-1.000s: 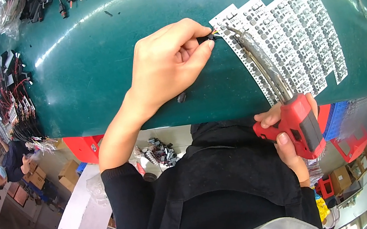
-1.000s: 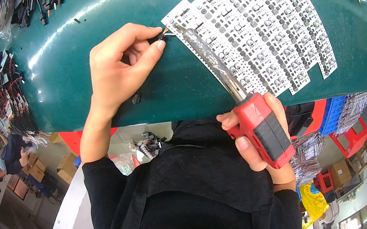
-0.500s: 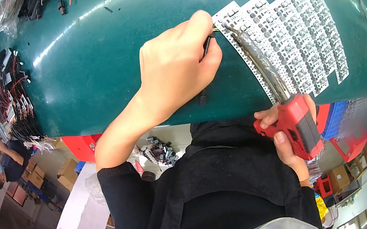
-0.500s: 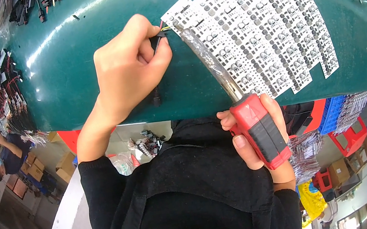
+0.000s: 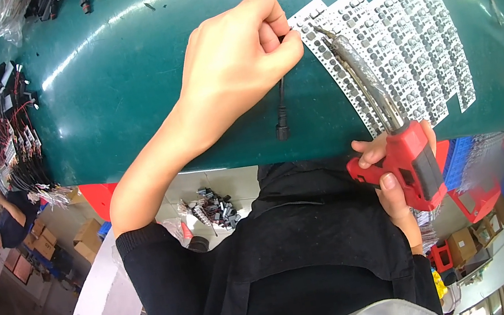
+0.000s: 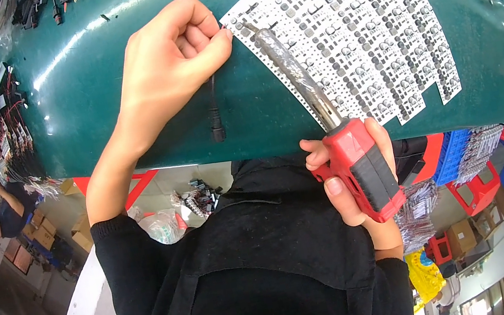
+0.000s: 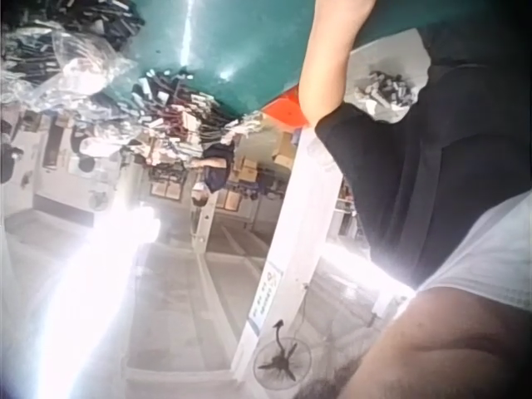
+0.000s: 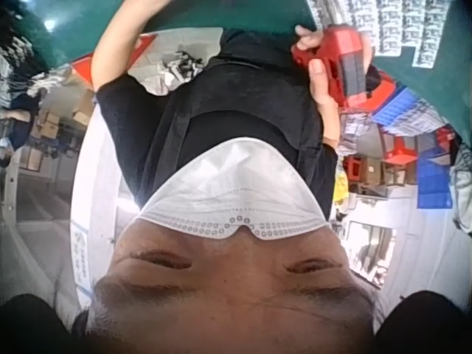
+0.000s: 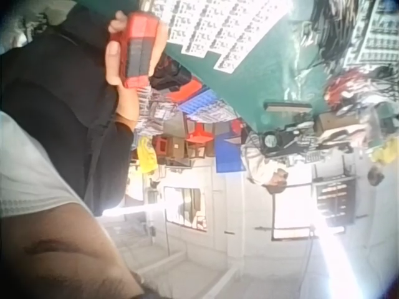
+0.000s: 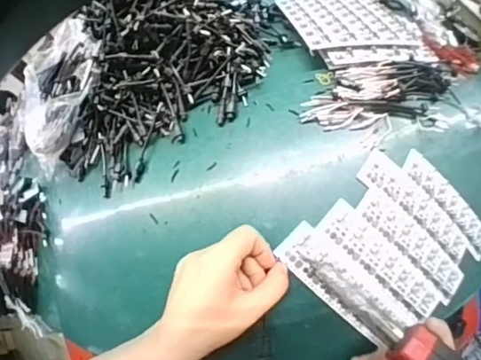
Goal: The person solders wires to small LED circuit boards with a soldering iron at an industrial workbench.
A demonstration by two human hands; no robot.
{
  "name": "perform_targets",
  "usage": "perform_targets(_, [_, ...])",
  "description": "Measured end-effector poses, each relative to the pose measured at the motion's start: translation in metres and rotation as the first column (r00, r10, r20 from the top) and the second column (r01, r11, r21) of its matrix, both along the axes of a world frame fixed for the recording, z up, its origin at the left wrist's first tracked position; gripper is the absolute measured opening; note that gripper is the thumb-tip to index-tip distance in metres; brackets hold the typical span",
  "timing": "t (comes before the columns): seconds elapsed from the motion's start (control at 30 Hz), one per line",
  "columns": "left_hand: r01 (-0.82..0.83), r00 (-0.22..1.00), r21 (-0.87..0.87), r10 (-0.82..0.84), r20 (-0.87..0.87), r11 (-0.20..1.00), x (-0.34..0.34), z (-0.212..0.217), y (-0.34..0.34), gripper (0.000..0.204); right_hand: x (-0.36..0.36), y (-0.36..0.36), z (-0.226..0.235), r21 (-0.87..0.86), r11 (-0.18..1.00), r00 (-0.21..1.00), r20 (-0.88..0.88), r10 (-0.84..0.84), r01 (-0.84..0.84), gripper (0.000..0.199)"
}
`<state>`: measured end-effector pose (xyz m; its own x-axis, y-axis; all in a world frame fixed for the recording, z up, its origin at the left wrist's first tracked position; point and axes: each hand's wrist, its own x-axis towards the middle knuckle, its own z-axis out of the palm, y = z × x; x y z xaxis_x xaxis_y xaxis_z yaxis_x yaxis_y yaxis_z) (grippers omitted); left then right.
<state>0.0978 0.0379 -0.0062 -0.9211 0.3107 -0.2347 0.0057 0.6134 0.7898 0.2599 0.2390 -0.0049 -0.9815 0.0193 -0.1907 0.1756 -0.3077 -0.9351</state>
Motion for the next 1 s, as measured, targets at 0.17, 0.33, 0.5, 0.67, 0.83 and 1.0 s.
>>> perform_targets(0.17, [-0.027,0.999,0.032,0.026,0.021,0.999,0.0,-0.003,-0.001,0.015,0.001,0.002,-0.004,0.048,0.998,0.997,-0.054,0.054,-0.051,0.072])
perform_targets(0.33, [-0.014,0.997,0.066,0.009,0.074,0.998,-0.003,-0.005,-0.005,0.014,-0.001,0.0,-0.007,0.064,0.996,0.991,-0.112,0.077,-0.07,0.071])
perform_targets(0.5, [-0.01,0.994,0.088,0.0,0.109,0.996,-0.005,-0.005,-0.006,0.014,-0.001,-0.002,-0.003,0.139,0.989,0.998,-0.041,0.046,-0.04,0.069])
perform_targets(0.67, [-0.007,0.986,0.115,-0.013,0.165,0.993,-0.008,-0.004,-0.006,0.012,-0.002,0.0,-0.004,0.182,0.982,0.997,-0.046,0.056,-0.047,0.068])
perform_targets(0.83, [0.001,0.981,0.111,-0.022,0.191,0.994,-0.011,-0.002,-0.006,0.012,-0.002,0.003,-0.006,0.182,0.977,0.992,-0.032,0.118,-0.111,0.068])
perform_targets(1.0, [0.009,0.979,0.116,-0.032,0.2,0.993,-0.013,-0.002,-0.007,0.012,-0.003,-0.003,-0.004,0.06,0.998,0.994,-0.101,0.039,-0.033,0.07])
